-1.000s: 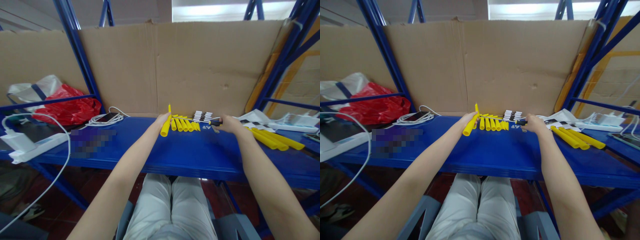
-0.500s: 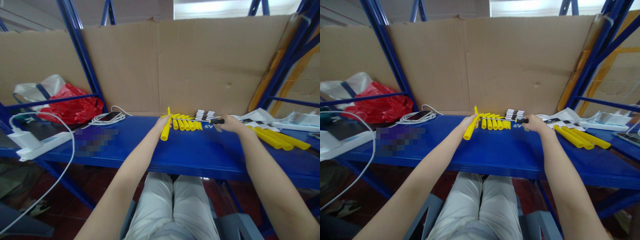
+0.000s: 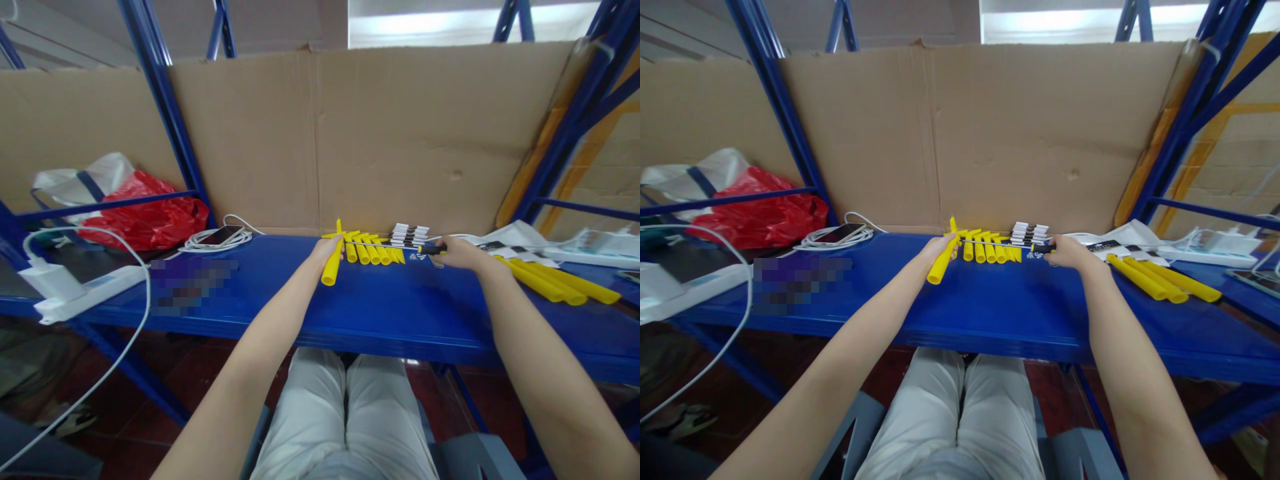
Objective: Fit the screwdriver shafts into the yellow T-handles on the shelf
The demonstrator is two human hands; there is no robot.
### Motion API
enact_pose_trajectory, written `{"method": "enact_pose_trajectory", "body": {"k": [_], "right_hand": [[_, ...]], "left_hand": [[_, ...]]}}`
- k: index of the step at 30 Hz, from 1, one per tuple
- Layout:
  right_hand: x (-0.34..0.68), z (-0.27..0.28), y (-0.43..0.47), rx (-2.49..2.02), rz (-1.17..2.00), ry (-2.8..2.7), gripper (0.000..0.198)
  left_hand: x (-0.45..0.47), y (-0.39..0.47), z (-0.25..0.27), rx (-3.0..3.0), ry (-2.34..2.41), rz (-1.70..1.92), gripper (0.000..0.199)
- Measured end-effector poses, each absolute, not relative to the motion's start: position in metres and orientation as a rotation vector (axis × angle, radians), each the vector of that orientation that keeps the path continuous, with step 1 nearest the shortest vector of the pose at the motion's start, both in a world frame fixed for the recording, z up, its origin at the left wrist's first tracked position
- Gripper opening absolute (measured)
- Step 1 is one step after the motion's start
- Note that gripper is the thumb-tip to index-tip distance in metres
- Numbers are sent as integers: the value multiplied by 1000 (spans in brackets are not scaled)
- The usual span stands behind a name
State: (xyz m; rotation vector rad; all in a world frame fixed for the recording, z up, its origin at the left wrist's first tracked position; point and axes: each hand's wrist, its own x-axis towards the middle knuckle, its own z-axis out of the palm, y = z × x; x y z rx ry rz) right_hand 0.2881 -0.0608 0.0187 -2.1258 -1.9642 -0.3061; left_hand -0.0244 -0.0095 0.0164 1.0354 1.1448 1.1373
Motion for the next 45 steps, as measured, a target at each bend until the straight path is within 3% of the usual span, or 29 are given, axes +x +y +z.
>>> {"method": "enact_pose_trajectory", "body": {"k": [3,8,14,23,33,40,45], "right_hand": [[288,22,-61,-2094,-177,-2008,13],[292,20,-57,-2136,-259,-1998,9],[299,13,-52,-2173,-373,-1877,31],[299,16,-55,-2109,-254,-2030,21],[285,13,-56,-2191,-424,-1902,37],[276,24,-64,-2230,-226,-1979,20],[280,20,-60,-2206,-385,-1980,26]], "left_hand": [[-25,-8,15,1028,1151,1129,20],[-27,-8,15,1058,1138,1103,25],[-25,-9,16,1074,1155,1076,31],[-25,1,10,1019,1135,1086,26],[-25,2,7,1046,1128,1123,25],[-25,1,6,1069,1126,1157,24],[-25,5,4,1103,1201,1137,25]]}}
